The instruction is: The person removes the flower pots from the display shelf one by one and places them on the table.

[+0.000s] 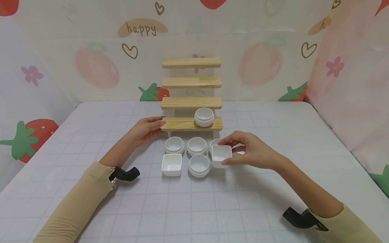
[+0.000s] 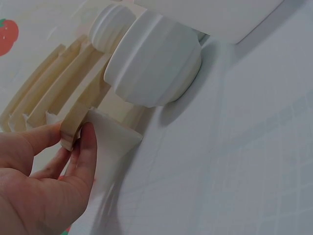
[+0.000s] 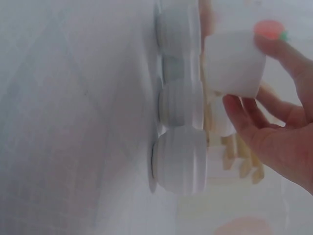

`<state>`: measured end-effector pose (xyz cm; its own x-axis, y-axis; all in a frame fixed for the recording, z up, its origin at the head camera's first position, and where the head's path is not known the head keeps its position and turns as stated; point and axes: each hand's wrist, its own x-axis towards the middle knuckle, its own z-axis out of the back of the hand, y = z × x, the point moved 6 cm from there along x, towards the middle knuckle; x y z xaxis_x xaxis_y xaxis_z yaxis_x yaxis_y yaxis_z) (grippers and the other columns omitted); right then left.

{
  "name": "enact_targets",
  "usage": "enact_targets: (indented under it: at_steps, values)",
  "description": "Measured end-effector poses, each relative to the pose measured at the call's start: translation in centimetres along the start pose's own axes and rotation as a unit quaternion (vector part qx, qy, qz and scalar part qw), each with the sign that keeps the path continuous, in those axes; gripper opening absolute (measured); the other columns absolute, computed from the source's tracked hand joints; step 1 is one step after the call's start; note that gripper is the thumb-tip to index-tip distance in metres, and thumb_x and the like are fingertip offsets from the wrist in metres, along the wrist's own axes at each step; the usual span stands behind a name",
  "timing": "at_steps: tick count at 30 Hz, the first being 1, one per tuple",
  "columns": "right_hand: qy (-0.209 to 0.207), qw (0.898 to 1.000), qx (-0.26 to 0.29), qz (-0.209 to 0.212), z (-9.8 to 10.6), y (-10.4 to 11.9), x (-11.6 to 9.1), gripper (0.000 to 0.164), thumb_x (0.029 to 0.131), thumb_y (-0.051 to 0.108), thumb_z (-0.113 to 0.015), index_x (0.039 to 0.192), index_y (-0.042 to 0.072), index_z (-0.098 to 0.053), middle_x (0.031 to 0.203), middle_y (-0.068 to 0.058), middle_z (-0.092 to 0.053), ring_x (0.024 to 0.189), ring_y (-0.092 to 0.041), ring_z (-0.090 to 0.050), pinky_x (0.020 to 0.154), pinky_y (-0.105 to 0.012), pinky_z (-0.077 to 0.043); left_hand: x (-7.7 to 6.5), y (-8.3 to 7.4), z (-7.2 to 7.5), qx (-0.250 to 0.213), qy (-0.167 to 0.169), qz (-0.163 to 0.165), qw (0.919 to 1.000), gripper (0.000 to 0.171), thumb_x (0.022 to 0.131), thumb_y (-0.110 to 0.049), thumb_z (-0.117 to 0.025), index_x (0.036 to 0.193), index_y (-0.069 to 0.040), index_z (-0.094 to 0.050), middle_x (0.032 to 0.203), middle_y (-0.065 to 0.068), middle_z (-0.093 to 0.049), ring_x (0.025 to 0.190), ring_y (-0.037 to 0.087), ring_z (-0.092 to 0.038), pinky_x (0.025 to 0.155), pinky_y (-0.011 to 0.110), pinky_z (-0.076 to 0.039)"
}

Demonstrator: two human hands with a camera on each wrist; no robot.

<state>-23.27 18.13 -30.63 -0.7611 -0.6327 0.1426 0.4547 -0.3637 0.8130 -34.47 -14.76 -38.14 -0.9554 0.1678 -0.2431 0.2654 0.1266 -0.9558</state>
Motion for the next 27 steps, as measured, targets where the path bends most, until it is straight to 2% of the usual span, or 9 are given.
enact_targets:
  at_steps: [12, 21, 27]
  values:
    - [0.018, 1.0, 0.011, 0.002, -0.5, -0.7, -0.2, 0.045, 0.084, 0.003, -0.088, 0.125, -0.002, -0.07, 0.122, -0.011, -0.069, 0.108, -0.01, -0.064, 0.096, -0.02, -0.058, 0.2, 0.2, 0.0, -0.011, 0.004, -0.007, 0.9999, 0.053, 0.108, 0.0, -0.055, 0.157, 0.009, -0.04, 0.139, 0.02, -0.053, 0.089, 0.008, -0.068, 0.078, 0.017, -0.06]
    - [0.023, 1.0, -0.001, -0.011, -0.7, -1.2, -0.3, 0.044, 0.084, 0.007, -0.09, 0.122, 0.001, -0.07, 0.121, -0.011, -0.067, 0.108, -0.009, -0.062, 0.097, -0.027, -0.06, -0.1, 0.0, -0.1, -0.011, 0.003, -0.008, 0.9999, 0.053, 0.108, 0.0, -0.055, 0.157, 0.009, -0.04, 0.143, 0.022, -0.051, 0.089, 0.008, -0.067, 0.077, 0.016, -0.059]
    - [0.027, 1.0, -0.002, -0.012, -1.1, -1.6, -0.4, 0.046, 0.083, 0.008, -0.091, 0.123, 0.0, -0.071, 0.117, -0.01, -0.067, 0.107, -0.009, -0.062, 0.097, -0.03, -0.061, -0.1, 0.1, 0.0, -0.006, 0.009, -0.014, 0.9998, 0.053, 0.107, -0.001, -0.055, 0.157, 0.01, -0.04, 0.146, 0.023, -0.052, 0.094, 0.009, -0.068, 0.081, 0.017, -0.06]
